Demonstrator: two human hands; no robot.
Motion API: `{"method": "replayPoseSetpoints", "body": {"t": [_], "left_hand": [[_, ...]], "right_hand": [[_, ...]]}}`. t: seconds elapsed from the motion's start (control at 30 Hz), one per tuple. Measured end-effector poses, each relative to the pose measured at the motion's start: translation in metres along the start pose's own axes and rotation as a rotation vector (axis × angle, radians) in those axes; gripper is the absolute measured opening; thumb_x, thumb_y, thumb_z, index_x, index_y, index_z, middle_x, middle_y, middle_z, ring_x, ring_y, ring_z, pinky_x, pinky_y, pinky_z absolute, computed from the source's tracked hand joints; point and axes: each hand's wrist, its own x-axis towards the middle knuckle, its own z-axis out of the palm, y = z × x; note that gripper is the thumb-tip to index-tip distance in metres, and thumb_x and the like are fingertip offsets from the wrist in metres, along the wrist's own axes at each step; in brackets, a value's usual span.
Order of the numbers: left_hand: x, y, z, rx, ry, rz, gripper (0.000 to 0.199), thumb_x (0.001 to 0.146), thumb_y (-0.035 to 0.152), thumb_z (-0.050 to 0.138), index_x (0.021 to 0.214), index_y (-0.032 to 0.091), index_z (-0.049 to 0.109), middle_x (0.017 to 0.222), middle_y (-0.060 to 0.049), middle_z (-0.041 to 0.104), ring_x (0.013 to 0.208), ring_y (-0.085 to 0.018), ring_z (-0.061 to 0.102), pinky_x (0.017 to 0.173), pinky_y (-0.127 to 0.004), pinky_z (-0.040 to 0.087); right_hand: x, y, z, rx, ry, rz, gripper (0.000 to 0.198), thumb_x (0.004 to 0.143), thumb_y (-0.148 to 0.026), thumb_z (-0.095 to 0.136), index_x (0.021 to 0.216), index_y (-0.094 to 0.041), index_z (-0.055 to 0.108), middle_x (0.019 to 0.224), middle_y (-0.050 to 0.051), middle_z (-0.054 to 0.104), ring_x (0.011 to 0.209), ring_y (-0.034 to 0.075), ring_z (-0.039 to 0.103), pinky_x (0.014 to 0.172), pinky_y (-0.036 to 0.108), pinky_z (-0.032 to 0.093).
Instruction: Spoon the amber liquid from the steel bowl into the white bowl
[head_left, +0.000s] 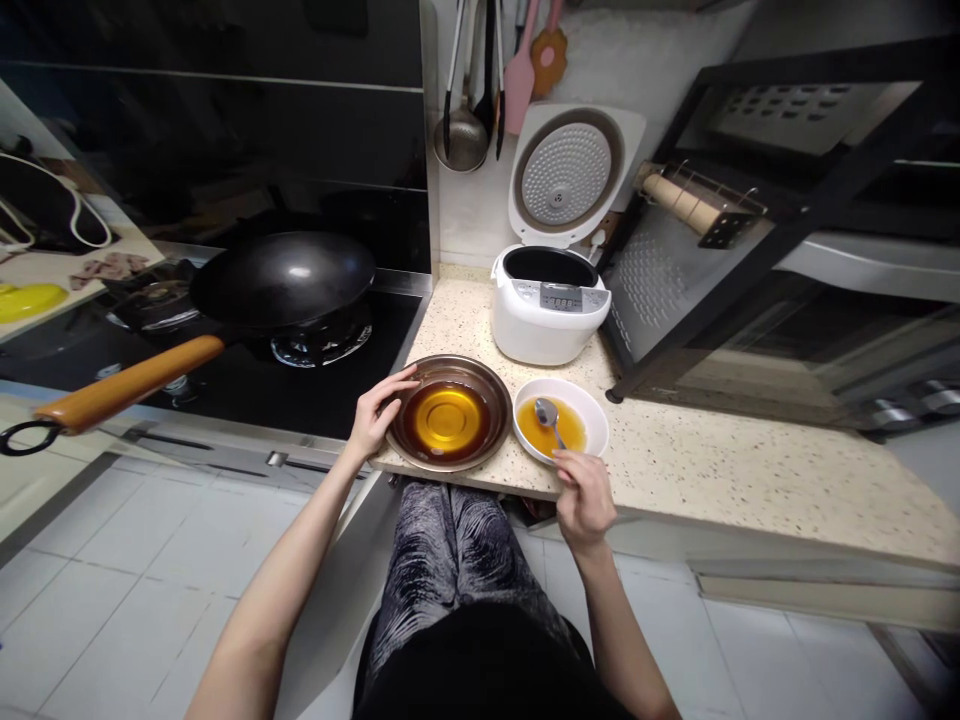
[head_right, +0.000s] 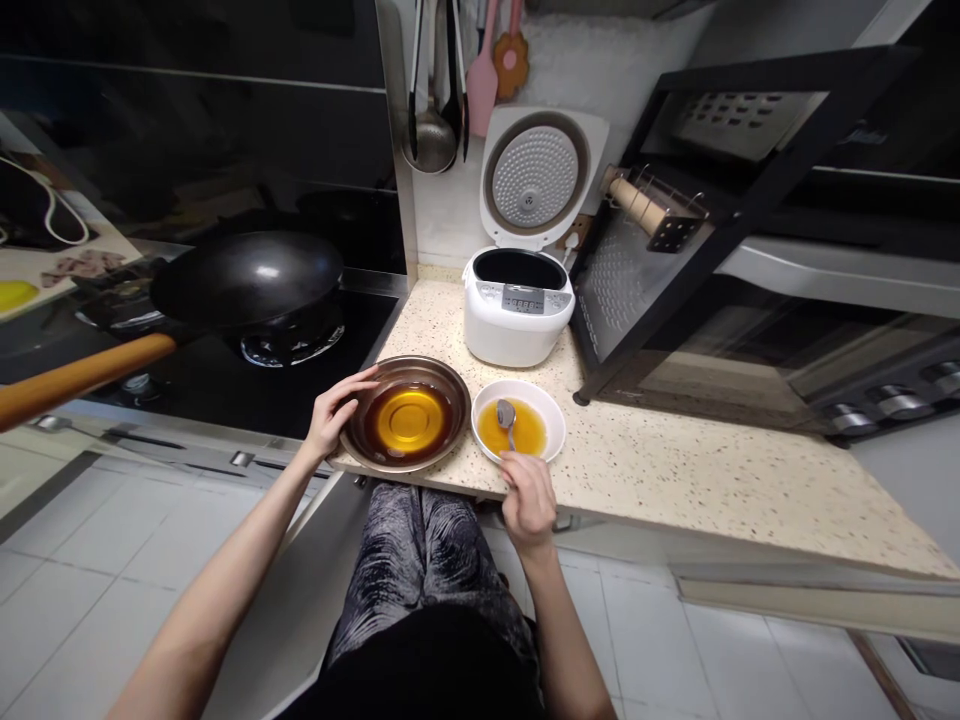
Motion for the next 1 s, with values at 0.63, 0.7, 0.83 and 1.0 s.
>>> {"method": "replayPoseSetpoints", "body": {"t": [0.63,0.7,0.83,1.0], "left_hand": [[0.000,0.003,0.001,-0.001,-0.010,-0.004,0.039,0.101,0.046,0.056,0.123,0.021,0.077,0.150,-0.014,0.064,0.140,-0.035,0.061,0.121,-0.058,0.044],[0.000,0.004,0.001,-0.002,-0.010,-0.007,0.040,0.101,0.047,0.056,0.123,0.021,0.077,0.150,-0.014,0.064,0.140,-0.035,0.061,0.121,-0.058,0.044],[0.001,0.004,0.001,-0.006,-0.009,-0.001,0.039,0.101,0.046,0.056,0.123,0.021,0.076,0.150,-0.014,0.064,0.140,-0.035,0.061,0.121,-0.058,0.044],[0.001,0.004,0.001,0.002,-0.007,-0.004,0.040,0.100,0.047,0.056,0.123,0.022,0.076,0.150,-0.014,0.064,0.140,-0.036,0.061,0.120,-0.059,0.045]], "right_hand": [[-0.003,-0.055,0.052,0.347,0.110,0.405,0.018,0.104,-0.017,0.052,0.095,-0.023,0.066,0.090,0.004,0.075,0.086,0.019,0.072,0.081,0.038,0.059],[-0.005,-0.055,0.056,0.368,0.079,0.439,0.019,0.104,-0.017,0.052,0.094,-0.023,0.067,0.091,0.004,0.075,0.087,0.018,0.072,0.081,0.036,0.059],[-0.007,-0.055,0.061,0.394,0.047,0.511,0.019,0.104,-0.020,0.053,0.091,-0.022,0.066,0.090,0.004,0.074,0.086,0.018,0.071,0.080,0.035,0.060],[-0.006,-0.056,0.064,0.411,0.032,0.553,0.019,0.104,-0.022,0.053,0.091,-0.022,0.067,0.090,0.004,0.074,0.086,0.018,0.071,0.079,0.034,0.059]]}}
